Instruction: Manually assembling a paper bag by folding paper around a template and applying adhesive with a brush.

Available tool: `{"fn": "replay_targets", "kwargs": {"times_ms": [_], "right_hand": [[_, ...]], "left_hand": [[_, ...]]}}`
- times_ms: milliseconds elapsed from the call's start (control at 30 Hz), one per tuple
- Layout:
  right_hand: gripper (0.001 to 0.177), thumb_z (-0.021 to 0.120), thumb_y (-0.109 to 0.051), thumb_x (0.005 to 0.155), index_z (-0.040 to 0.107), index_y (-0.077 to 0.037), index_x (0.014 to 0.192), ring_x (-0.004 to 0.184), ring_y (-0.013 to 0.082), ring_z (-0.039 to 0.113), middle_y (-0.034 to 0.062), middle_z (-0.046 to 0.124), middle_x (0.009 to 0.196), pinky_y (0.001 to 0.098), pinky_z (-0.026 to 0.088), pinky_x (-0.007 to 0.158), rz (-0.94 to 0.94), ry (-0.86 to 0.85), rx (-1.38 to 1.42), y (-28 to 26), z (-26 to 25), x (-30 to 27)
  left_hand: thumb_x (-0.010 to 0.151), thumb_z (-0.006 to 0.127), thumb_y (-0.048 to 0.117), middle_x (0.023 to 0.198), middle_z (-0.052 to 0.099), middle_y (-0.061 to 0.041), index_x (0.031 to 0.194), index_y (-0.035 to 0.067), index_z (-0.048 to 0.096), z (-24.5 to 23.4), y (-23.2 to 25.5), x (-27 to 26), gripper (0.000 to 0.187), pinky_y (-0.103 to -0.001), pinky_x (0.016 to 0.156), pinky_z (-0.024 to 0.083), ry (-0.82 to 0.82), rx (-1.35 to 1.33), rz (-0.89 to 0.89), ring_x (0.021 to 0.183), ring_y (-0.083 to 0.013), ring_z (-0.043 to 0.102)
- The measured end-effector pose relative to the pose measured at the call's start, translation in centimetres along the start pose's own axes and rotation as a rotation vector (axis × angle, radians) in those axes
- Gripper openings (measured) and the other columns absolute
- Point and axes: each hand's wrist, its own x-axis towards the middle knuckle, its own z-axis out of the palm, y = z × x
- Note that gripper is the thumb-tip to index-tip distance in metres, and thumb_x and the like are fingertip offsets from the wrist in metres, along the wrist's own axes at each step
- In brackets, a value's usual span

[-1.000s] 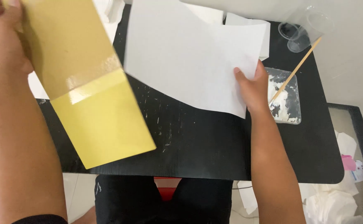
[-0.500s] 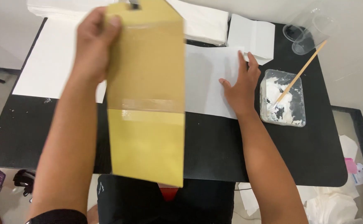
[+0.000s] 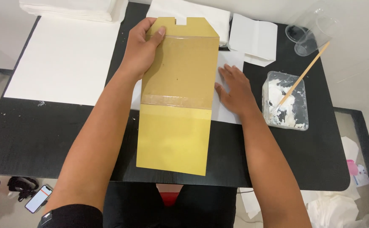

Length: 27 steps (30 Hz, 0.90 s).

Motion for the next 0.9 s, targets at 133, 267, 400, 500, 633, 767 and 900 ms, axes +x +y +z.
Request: {"fn": "replay_targets", "kwargs": {"times_ms": [133, 267, 400, 500, 633, 767, 900], "right_hand": [[0.062, 0.048, -0.045, 0.105, 0.042, -0.011, 0.157, 0.152, 0.0343, 0.029, 0.0116, 0.037, 0.164, 0.0522, 0.022, 0.121, -0.056, -0.004, -0.054, 0.3, -0.3, -0.5], [0.060, 0.052, -0.042, 0.104, 0.045, -0.013, 0.156, 0.152, 0.0333, 0.030, 0.0108, 0.039, 0.164, 0.0514, 0.022, 0.121, -0.002, 0.021, 0.002, 0.1, -0.6, -1.1], [0.061, 0.052, -0.041, 0.104, 0.043, -0.011, 0.156, 0.154, 0.0318, 0.026, 0.0089, 0.036, 0.165, 0.0530, 0.020, 0.121, 0.073, -0.014, 0.054, -1.6, -1.8, -1.2], [0.058, 0.048, -0.039, 0.106, 0.043, -0.010, 0.155, 0.155, 0.0298, 0.024, 0.0070, 0.035, 0.166, 0.0528, 0.019, 0.122, 0.067, -0.013, 0.076, -1.4, -1.7, -1.1], [0.055, 0.050, -0.032, 0.105, 0.044, -0.012, 0.155, 0.154, 0.0306, 0.025, 0.0074, 0.036, 0.165, 0.0547, 0.020, 0.121, 0.054, -0.004, 0.084, -1.7, -2.0, -1.1], [0.054, 0.049, -0.031, 0.104, 0.045, -0.011, 0.154, 0.154, 0.0306, 0.027, 0.0082, 0.038, 0.164, 0.0542, 0.020, 0.120, 0.056, -0.001, 0.094, -2.3, -2.3, -1.2], [0.055, 0.047, -0.034, 0.105, 0.043, -0.011, 0.155, 0.155, 0.0285, 0.025, 0.0067, 0.036, 0.165, 0.0534, 0.019, 0.121, 0.073, -0.015, 0.100, -2.3, -2.3, -1.1]], "left_hand": [[0.100, 0.056, 0.028, 0.106, 0.071, 0.003, 0.114, 0.015, 0.066, -0.1, -0.8, 0.0, 0.022, -0.027, 0.081, 0.058, -0.016, -0.018, -0.010, 0.092, -0.0091, 0.069], [0.098, 0.058, 0.034, 0.127, 0.066, -0.002, 0.126, 0.012, 0.063, 0.1, -5.3, 1.7, 0.036, -0.032, 0.097, 0.048, 0.032, 0.096, 0.006, 0.117, -0.0153, 0.060], [0.099, 0.059, 0.035, 0.110, 0.067, 0.001, 0.115, 0.013, 0.063, 1.5, -8.9, 2.3, 0.027, -0.031, 0.096, 0.044, 0.028, 0.219, 0.073, 0.105, -0.0138, 0.060], [0.100, 0.052, 0.029, 0.097, 0.064, 0.004, 0.102, 0.015, 0.062, 2.4, -7.6, 1.1, 0.017, -0.030, 0.083, 0.044, -0.046, 0.212, 0.061, 0.090, -0.0126, 0.058], [0.099, 0.056, 0.024, 0.116, 0.050, -0.006, 0.111, 0.011, 0.061, 3.5, -12.1, 2.3, 0.019, -0.035, 0.102, 0.041, 0.002, 0.300, 0.258, 0.112, -0.0204, 0.053], [0.100, 0.055, 0.015, 0.112, 0.055, -0.008, 0.106, 0.010, 0.059, 4.1, -12.2, 1.4, 0.009, -0.037, 0.096, 0.042, 0.042, 0.405, 0.306, 0.106, -0.0256, 0.051], [0.097, 0.059, 0.011, 0.100, 0.059, -0.011, 0.098, 0.009, 0.064, 4.5, -12.5, 1.1, 0.005, -0.040, 0.083, 0.043, 0.114, 0.481, 0.351, 0.093, -0.0284, 0.052]]}}
